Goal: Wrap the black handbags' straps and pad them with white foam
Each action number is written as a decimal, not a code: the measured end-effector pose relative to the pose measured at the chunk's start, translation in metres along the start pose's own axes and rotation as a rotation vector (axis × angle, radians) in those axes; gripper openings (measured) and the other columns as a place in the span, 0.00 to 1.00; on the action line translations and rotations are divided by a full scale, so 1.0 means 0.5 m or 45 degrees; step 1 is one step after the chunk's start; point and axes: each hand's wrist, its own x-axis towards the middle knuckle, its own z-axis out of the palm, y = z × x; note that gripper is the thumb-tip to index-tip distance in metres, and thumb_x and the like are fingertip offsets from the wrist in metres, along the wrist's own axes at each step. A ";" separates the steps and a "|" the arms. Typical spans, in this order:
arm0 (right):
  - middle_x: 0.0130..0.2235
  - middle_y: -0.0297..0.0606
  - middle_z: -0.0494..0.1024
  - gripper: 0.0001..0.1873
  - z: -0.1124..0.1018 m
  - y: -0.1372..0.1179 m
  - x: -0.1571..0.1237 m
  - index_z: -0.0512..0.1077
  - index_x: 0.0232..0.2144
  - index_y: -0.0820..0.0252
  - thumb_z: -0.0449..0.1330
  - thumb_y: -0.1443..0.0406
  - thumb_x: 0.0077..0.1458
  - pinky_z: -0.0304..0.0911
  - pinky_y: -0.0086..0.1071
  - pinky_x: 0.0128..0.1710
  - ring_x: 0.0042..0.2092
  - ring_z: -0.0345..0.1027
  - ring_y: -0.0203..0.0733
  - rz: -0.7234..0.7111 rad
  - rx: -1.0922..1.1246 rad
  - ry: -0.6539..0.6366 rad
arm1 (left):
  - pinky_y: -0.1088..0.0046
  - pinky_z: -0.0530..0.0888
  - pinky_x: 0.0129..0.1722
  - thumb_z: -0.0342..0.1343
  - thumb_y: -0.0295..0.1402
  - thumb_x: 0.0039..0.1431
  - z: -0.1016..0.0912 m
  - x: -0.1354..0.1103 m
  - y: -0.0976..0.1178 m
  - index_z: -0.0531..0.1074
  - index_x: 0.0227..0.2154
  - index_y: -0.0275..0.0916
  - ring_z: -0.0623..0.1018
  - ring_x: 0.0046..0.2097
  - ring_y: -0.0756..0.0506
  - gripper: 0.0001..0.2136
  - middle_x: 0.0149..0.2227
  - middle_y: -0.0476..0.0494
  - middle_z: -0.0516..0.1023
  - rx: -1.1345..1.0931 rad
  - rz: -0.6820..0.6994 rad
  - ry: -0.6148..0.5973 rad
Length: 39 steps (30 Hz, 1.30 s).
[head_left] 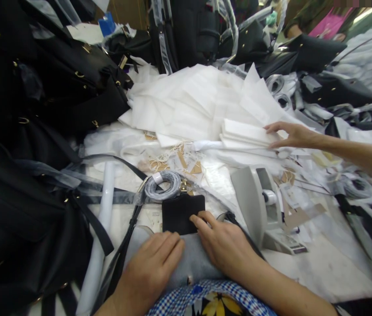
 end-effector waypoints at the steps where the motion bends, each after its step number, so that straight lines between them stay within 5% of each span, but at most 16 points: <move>1: 0.52 0.43 0.75 0.26 0.000 0.000 0.000 0.63 0.62 0.55 0.53 0.70 0.62 0.60 0.29 0.23 0.32 0.75 0.37 0.000 0.003 -0.002 | 0.67 0.66 0.58 0.40 0.28 0.72 0.001 -0.008 0.004 0.75 0.46 0.38 0.77 0.49 0.47 0.16 0.45 0.45 0.80 -0.043 0.044 -0.007; 7: 0.54 0.43 0.74 0.25 0.005 -0.001 -0.003 0.63 0.61 0.55 0.53 0.69 0.62 0.61 0.30 0.25 0.34 0.75 0.39 -0.003 -0.029 0.042 | 0.44 0.57 0.62 0.45 0.55 0.65 0.013 -0.066 0.027 0.62 0.63 0.48 0.71 0.59 0.36 0.28 0.56 0.37 0.74 0.125 0.162 -0.250; 16: 0.53 0.40 0.75 0.22 0.016 -0.007 -0.017 0.62 0.61 0.54 0.50 0.67 0.66 0.66 0.33 0.33 0.38 0.75 0.43 -0.016 -0.003 0.184 | 0.36 0.53 0.63 0.50 0.58 0.61 -0.011 -0.077 0.048 0.52 0.68 0.52 0.60 0.67 0.31 0.35 0.66 0.32 0.60 -0.058 0.017 -0.436; 21: 0.53 0.43 0.75 0.17 0.035 0.003 -0.030 0.67 0.56 0.60 0.50 0.68 0.67 0.66 0.38 0.51 0.50 0.71 0.46 -0.165 0.183 0.368 | 0.36 0.49 0.64 0.59 0.54 0.56 -0.006 -0.079 0.058 0.56 0.66 0.53 0.58 0.68 0.30 0.37 0.67 0.32 0.58 -0.099 -0.039 -0.441; 24: 0.54 0.45 0.75 0.15 0.018 0.006 -0.014 0.70 0.53 0.62 0.53 0.66 0.66 0.63 0.38 0.57 0.55 0.68 0.46 -0.238 0.344 0.517 | 0.36 0.50 0.64 0.60 0.53 0.55 -0.001 -0.080 0.062 0.58 0.65 0.54 0.59 0.67 0.29 0.36 0.66 0.32 0.59 -0.087 -0.039 -0.430; 27: 0.54 0.47 0.75 0.16 -0.015 0.002 0.035 0.71 0.52 0.63 0.57 0.66 0.64 0.59 0.40 0.60 0.57 0.66 0.48 -0.087 0.472 0.549 | 0.37 0.51 0.64 0.59 0.54 0.55 -0.001 -0.079 0.063 0.59 0.65 0.53 0.60 0.66 0.29 0.35 0.65 0.33 0.61 -0.070 -0.020 -0.390; 31: 0.42 0.48 0.81 0.14 -0.049 0.002 0.123 0.77 0.44 0.64 0.64 0.64 0.57 0.65 0.43 0.51 0.48 0.74 0.53 0.206 0.623 0.392 | 0.37 0.51 0.64 0.59 0.54 0.55 -0.004 -0.079 0.066 0.60 0.64 0.53 0.62 0.65 0.30 0.35 0.63 0.33 0.63 -0.041 -0.009 -0.360; 34: 0.31 0.40 0.81 0.13 -0.060 0.007 0.155 0.78 0.42 0.64 0.66 0.63 0.55 0.69 0.35 0.39 0.35 0.76 0.45 0.263 0.726 0.386 | 0.38 0.51 0.64 0.60 0.54 0.55 -0.003 -0.082 0.065 0.60 0.64 0.53 0.63 0.65 0.31 0.35 0.63 0.34 0.64 -0.040 0.000 -0.338; 39: 0.34 0.37 0.82 0.17 -0.066 -0.004 0.091 0.77 0.47 0.63 0.66 0.63 0.56 0.68 0.28 0.34 0.34 0.75 0.38 0.167 0.897 0.460 | 0.38 0.52 0.64 0.59 0.54 0.55 0.001 -0.087 0.063 0.61 0.64 0.51 0.64 0.64 0.30 0.35 0.62 0.34 0.65 -0.039 0.028 -0.282</move>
